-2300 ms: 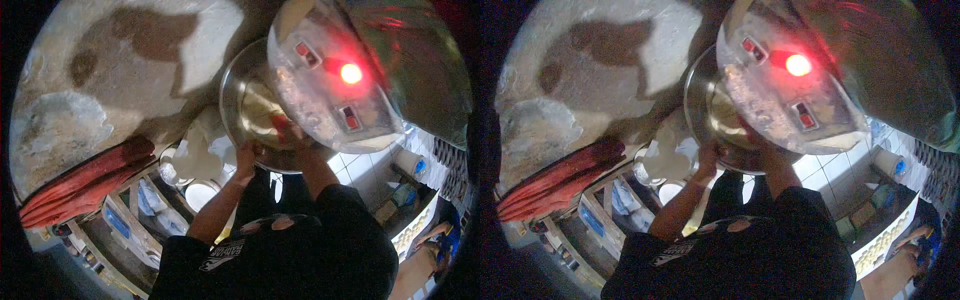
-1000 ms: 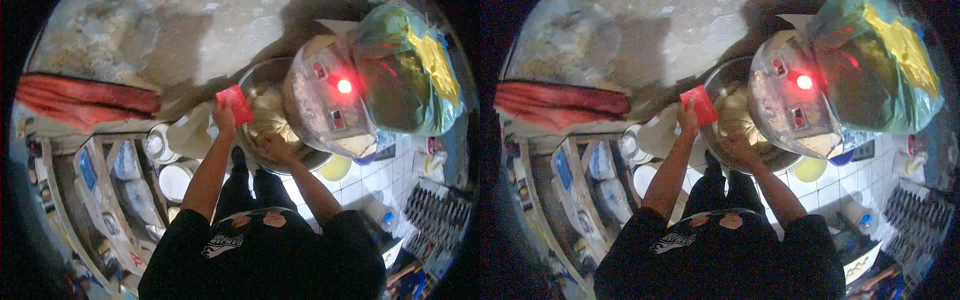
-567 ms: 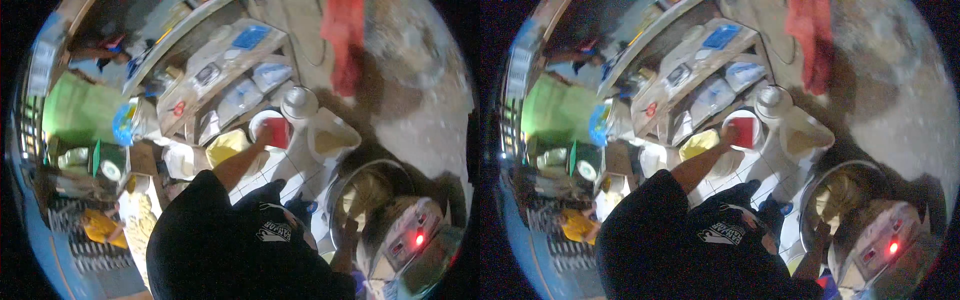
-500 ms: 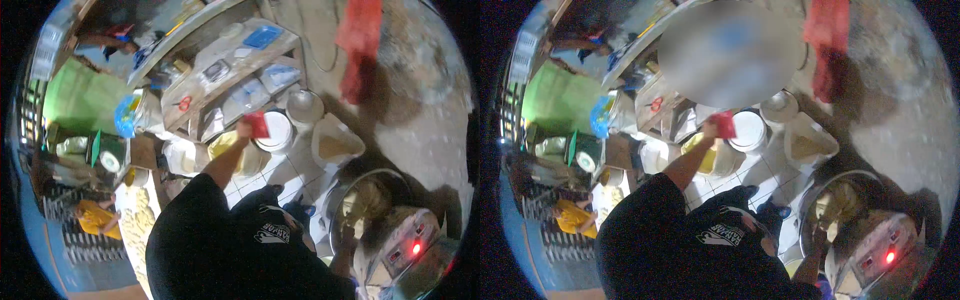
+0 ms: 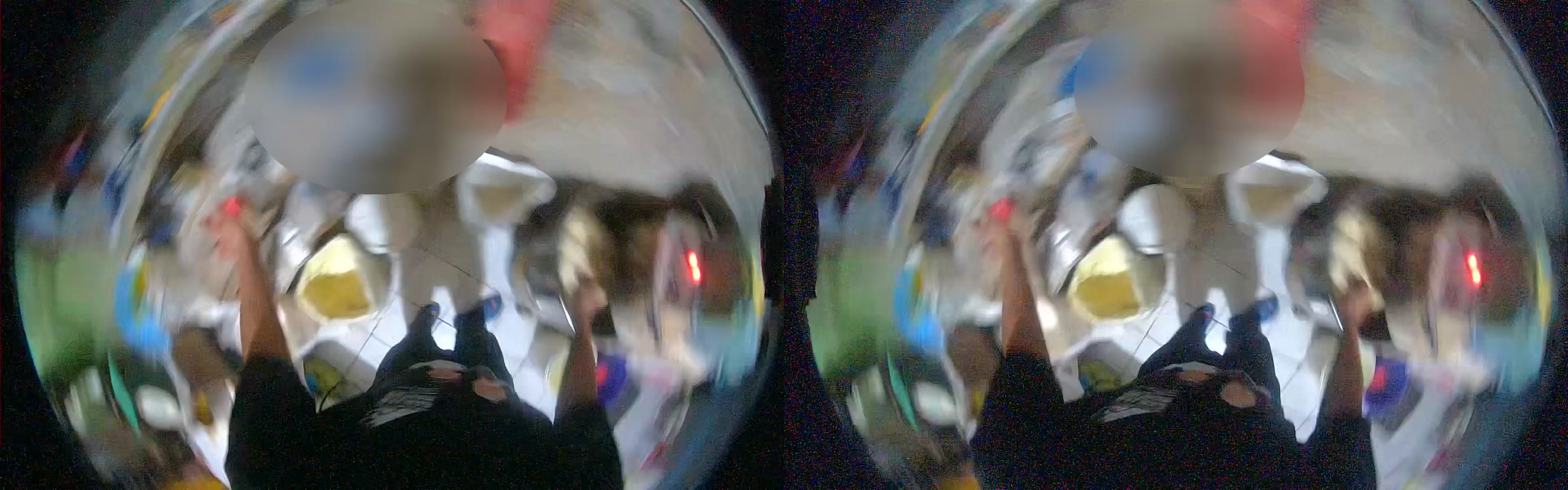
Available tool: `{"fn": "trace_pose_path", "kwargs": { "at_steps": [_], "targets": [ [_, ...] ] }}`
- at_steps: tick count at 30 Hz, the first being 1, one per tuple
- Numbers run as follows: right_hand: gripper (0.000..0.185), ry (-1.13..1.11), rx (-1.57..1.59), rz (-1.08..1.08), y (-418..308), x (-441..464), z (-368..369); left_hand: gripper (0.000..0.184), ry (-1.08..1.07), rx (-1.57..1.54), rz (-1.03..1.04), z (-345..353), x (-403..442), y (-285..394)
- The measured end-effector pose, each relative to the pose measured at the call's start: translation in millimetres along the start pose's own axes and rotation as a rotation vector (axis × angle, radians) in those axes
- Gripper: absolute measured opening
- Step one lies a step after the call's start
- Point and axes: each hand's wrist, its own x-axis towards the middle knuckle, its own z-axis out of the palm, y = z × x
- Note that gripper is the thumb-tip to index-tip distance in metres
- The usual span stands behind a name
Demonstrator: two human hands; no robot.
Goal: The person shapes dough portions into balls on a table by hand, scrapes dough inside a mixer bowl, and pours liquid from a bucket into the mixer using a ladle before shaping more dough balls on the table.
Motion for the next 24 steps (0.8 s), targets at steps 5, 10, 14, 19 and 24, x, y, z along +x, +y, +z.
{"fn": "trace_pose_path", "kwargs": {
  "at_steps": [5, 10, 14, 19, 24],
  "targets": [
    [0.035, -0.047, 0.382, -0.282, -4, -49, 47, 0.065, -0.906, -0.668, -0.197, 212, -238, 95],
    [0.051, 0.314, 0.048, -0.799, -122, -121, 133, 0.072, -1.615, -0.968, -0.674, 316, -456, 205],
    [0.061, 0.382, 0.244, -0.294, -129, -95, 34, 0.087, -1.865, -0.749, -0.481, 242, -571, 250],
    [0.065, 0.564, 0.143, -0.324, -90, -163, -46, 0.091, -2.039, -0.436, -0.568, 240, -663, 286],
    [0.048, 0.309, 0.001, 0.056, 27, -264, -203, 0.068, -2.224, -0.27, -0.031, 213, -798, 322]
  ]
}}
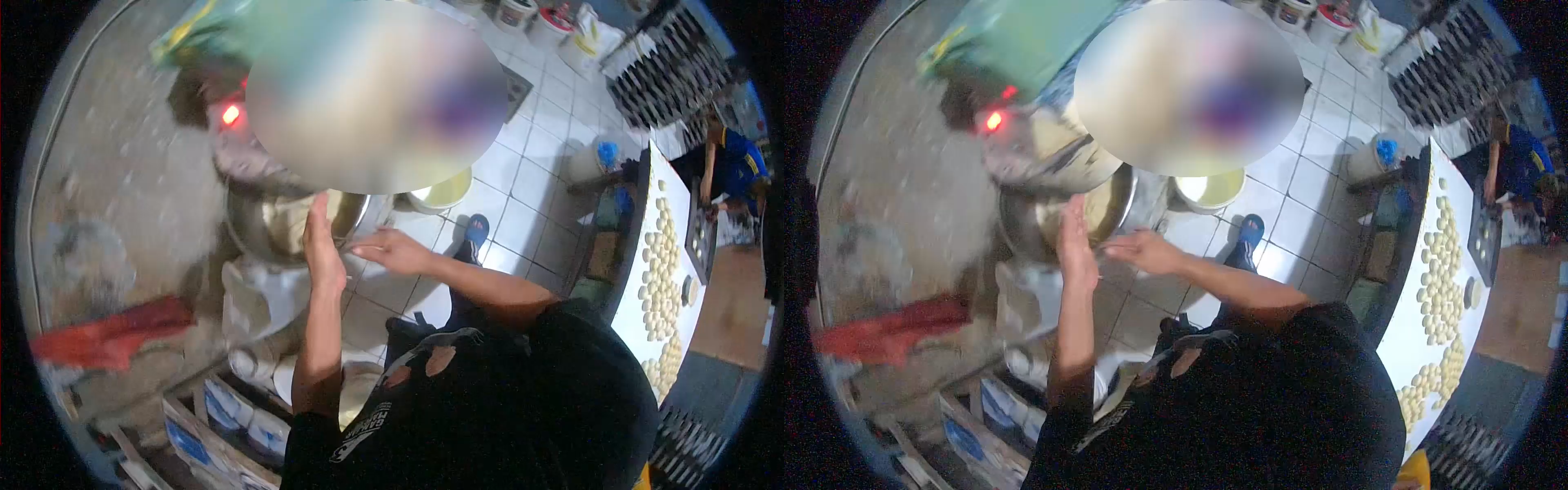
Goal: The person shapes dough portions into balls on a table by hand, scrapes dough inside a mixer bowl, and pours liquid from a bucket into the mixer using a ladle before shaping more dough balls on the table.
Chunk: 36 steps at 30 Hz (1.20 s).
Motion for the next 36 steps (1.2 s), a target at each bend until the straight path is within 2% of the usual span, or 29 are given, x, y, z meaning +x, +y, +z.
{"fn": "trace_pose_path", "kwargs": {
  "at_steps": [2, 3, 4, 5, 6, 7, 9, 10, 13, 15, 16, 17, 19, 20, 21, 23, 25, 27, 30, 31, 32, 33, 34, 36],
  "targets": [
    [0.03, 0.124, -0.109, 0.104, 84, -18, -60, 0.049, -0.143, 0.391, 0.073, 50, 28, 16],
    [0.024, 0.191, -0.001, 0.091, 139, -21, -90, 0.043, -0.248, 0.618, 0.148, 71, 46, 25],
    [0.022, 0.241, 0.18, 0.331, 176, -23, -125, 0.04, -0.276, 0.866, 0.449, 89, 72, 24],
    [0.021, 0.254, 0.242, 0.41, 236, -16, -158, 0.04, -0.334, 1.062, 0.616, 107, 97, 32],
    [0.02, 0.336, 0.321, 0.489, 258, -10, -199, 0.04, -0.392, 1.256, 0.794, 128, 126, 44],
    [0.02, 0.338, 0.349, 0.49, 292, 5, -234, 0.041, -0.391, 1.378, 0.797, 146, 153, 51],
    [0.021, 0.631, 0.914, 0.675, 366, 33, -283, 0.045, -0.395, 1.617, 0.801, 164, 202, 61],
    [0.021, 0.639, 0.947, 0.69, 405, 51, -303, 0.048, -0.386, 1.731, 0.808, 166, 230, 63],
    [0.023, 0.778, 1.218, 0.679, 532, 101, -332, 0.052, -0.288, 2.014, 0.781, 172, 262, 72],
    [0.015, 0.941, 1.438, 0.497, 619, 137, -326, 0.064, -0.258, 2.126, 0.807, 166, 255, 75],
    [0.016, 1.072, 1.511, 0.642, 629, 158, -335, 0.061, -0.246, 2.205, 0.874, 168, 253, 73],
    [0.016, 1.071, 1.533, 0.66, 644, 172, -341, 0.052, -0.167, 2.253, 0.836, 164, 250, 69],
    [0.02, 1.272, 1.688, 0.678, 668, 195, -348, 0.043, -0.065, 2.207, 0.965, 139, 248, 60],
    [0.023, 1.305, 1.79, 0.757, 678, 206, -360, 0.043, -0.084, 2.41, 0.885, 136, 240, 74],
    [0.023, 1.309, 1.799, 0.774, 702, 212, -358, 0.043, -0.094, 2.43, 0.912, 138, 240, 75],
    [0.022, 1.509, 1.828, 0.569, 745, 217, -347, 0.042, -0.117, 2.393, 1.001, 153, 254, 67],
    [0.02, 1.554, 1.819, 0.642, 763, 214, -347, 0.042, -0.135, 2.379, 1.042, 162, 263, 63],
    [0.029, 1.472, 1.563, 0.758, 779, 207, -356, 0.042, -0.144, 2.376, 1.062, 168, 271, 59],
    [0.035, 1.49, 1.626, 0.849, 780, 201, -370, 0.041, -0.153, 2.368, 1.081, 173, 279, 55],
    [0.037, 1.386, 1.48, 0.893, 781, 198, -374, 0.041, -0.156, 2.368, 1.088, 174, 280, 55],
    [0.038, 1.152, 1.126, 0.936, 782, 190, -379, 0.041, -0.157, 2.364, 1.096, 175, 282, 54],
    [0.04, 0.788, 0.389, 1.015, 781, 178, -382, 0.041, -0.16, 2.363, 1.1, 175, 283, 55],
    [0.042, 0.643, 0.093, 0.997, 779, 171, -387, 0.041, -0.163, 2.364, 1.101, 176, 284, 55],
    [0.046, 0.563, -0.103, 0.973, 774, 166, -392, 0.041, -0.168, 2.357, 1.104, 178, 285, 56]
  ]
}}
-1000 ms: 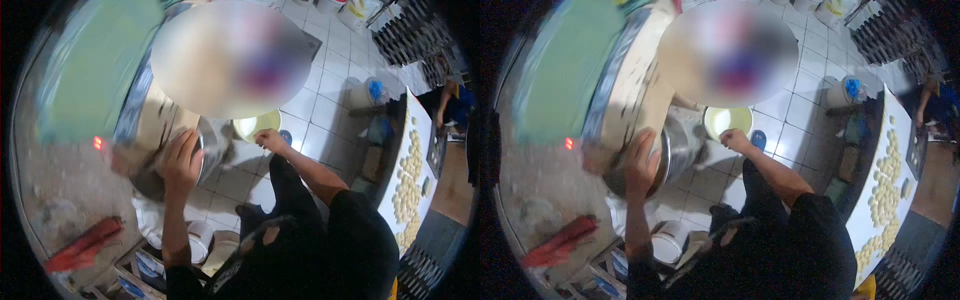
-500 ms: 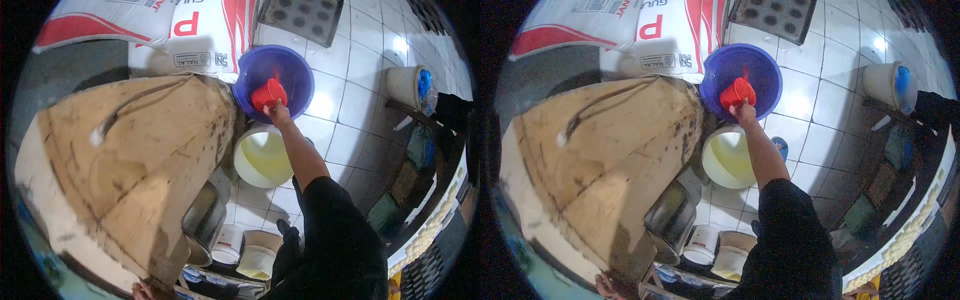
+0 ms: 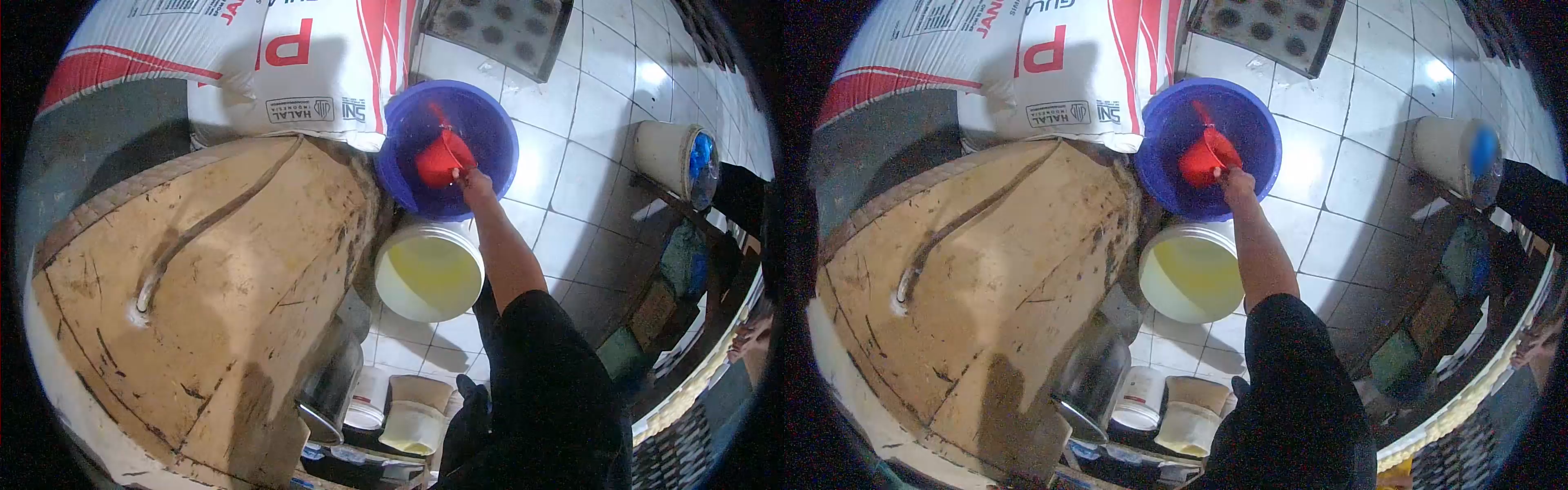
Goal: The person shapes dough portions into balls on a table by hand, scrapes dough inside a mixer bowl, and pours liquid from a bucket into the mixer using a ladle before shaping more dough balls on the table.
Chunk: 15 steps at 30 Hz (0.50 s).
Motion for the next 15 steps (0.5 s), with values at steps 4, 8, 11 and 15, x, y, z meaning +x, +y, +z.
{"fn": "trace_pose_path", "kwargs": {
  "at_steps": [4, 8, 11, 15],
  "targets": [
    [0.05, 0.01, 0.072, -0.052, 14, -2, 3, 0.04, 0.01, -0.011, 0.003, 0, -2, 0],
    [0.045, 0.062, -0.05, -0.248, 23, -5, 0, 0.04, 0.026, -0.021, -0.002, -2, -7, -3],
    [0.036, 0.025, -0.114, -0.21, 7, -34, -28, 0.04, 0.034, -0.043, -0.012, -7, -15, -8],
    [0.021, -0.004, -0.223, -0.194, -24, -92, -91, 0.04, 0.11, -0.084, -0.045, -8, -23, 3]
  ]
}}
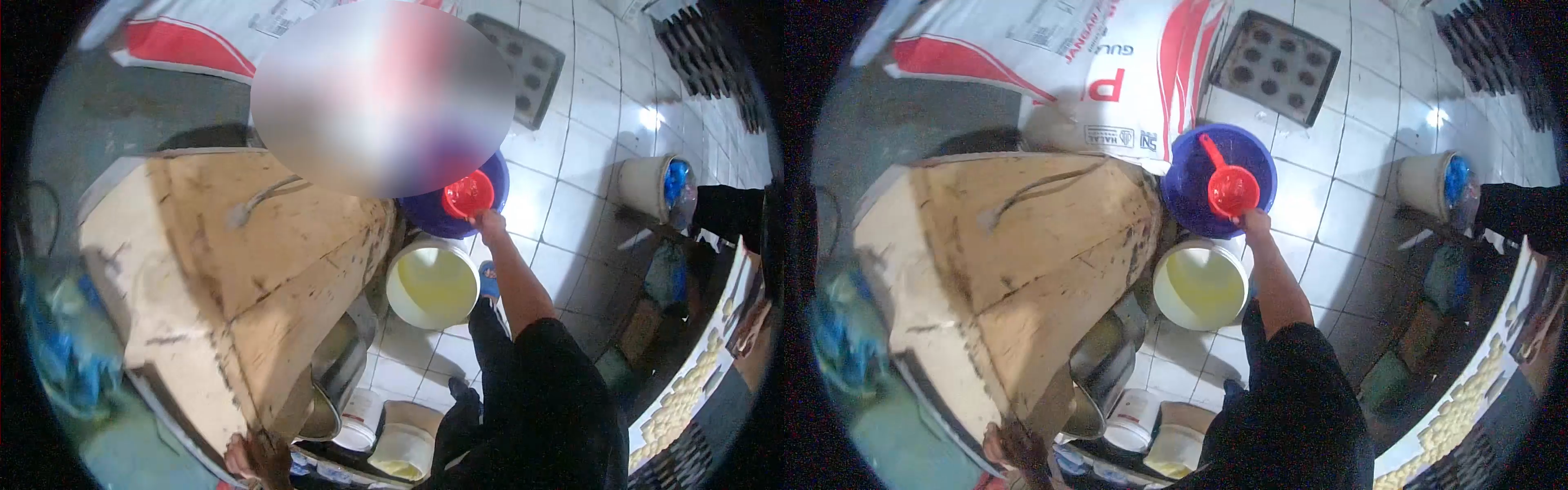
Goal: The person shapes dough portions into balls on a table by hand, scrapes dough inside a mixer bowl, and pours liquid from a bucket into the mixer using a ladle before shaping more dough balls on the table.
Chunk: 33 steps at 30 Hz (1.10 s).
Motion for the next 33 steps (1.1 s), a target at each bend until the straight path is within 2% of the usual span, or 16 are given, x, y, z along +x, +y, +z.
{"fn": "trace_pose_path", "kwargs": {
  "at_steps": [1, 2, 3, 4, 5, 7, 10, 12, 17, 20, 25, 27, 28, 30, 31, 33],
  "targets": [
    [0.021, 0.022, -0.007, -0.013, 8, -10, 4, 0.042, -0.14, -0.016, -0.045, -6, -9, -1],
    [0.016, 0.055, 0.725, 0.146, 13, -18, 10, 0.042, -0.12, -0.012, -0.063, -8, -17, -2],
    [0.011, 0.069, 1.462, 0.29, 15, -26, 9, 0.053, -0.136, -0.067, -0.06, -8, -7, 0],
    [0.011, 0.079, 1.458, 0.261, 10, -40, -7, 0.064, -0.15, -0.123, -0.057, -8, 2, 1],
    [0.011, 0.091, 1.466, 0.192, 3, -59, -30, 0.064, -0.133, -0.121, -0.078, -10, 5, 3],
    [0.018, 0.073, 1.659, 0.357, -32, -101, -97, 0.048, -0.195, -0.178, -0.127, -12, 8, 6],
    [0.019, -0.027, 1.581, 0.332, -54, -156, -147, 0.06, -0.202, -0.279, -0.157, -19, 19, 6],
    [0.017, -0.064, 1.566, 0.272, -66, -192, -170, 0.059, -0.101, -0.326, -0.161, -13, 21, 5],
    [0.024, -0.153, 1.473, 0.147, -105, -304, -202, 0.044, 0.179, -0.597, -0.246, -32, 7, 13],
    [0.027, -0.287, 1.344, 0.088, -133, -376, -205, 0.042, 0.246, -0.723, -0.294, -78, -58, 53],
    [0.031, -0.509, 1.229, -0.011, -169, -487, -152, 0.045, 0.169, -0.933, -0.509, -128, -279, 140],
    [0.033, -0.717, 1.209, -0.076, -174, -501, -111, 0.047, -0.025, -1.002, -0.732, -142, -397, 177],
    [0.033, -0.785, 1.161, -0.093, -196, -529, -93, 0.047, -0.084, -0.947, -0.805, -149, -461, 202],
    [0.032, -0.705, 1.107, 0.001, -231, -589, -72, 0.046, -0.214, -0.881, -0.967, -172, -581, 254],
    [0.032, -0.784, 1.039, -0.026, -236, -596, -49, 0.045, -0.28, -0.872, -1.043, -190, -633, 276],
    [0.031, -0.849, 0.976, 0.016, -263, -620, -9, 0.041, -0.194, -0.793, -1.209, -219, -715, 320]
  ]
}}
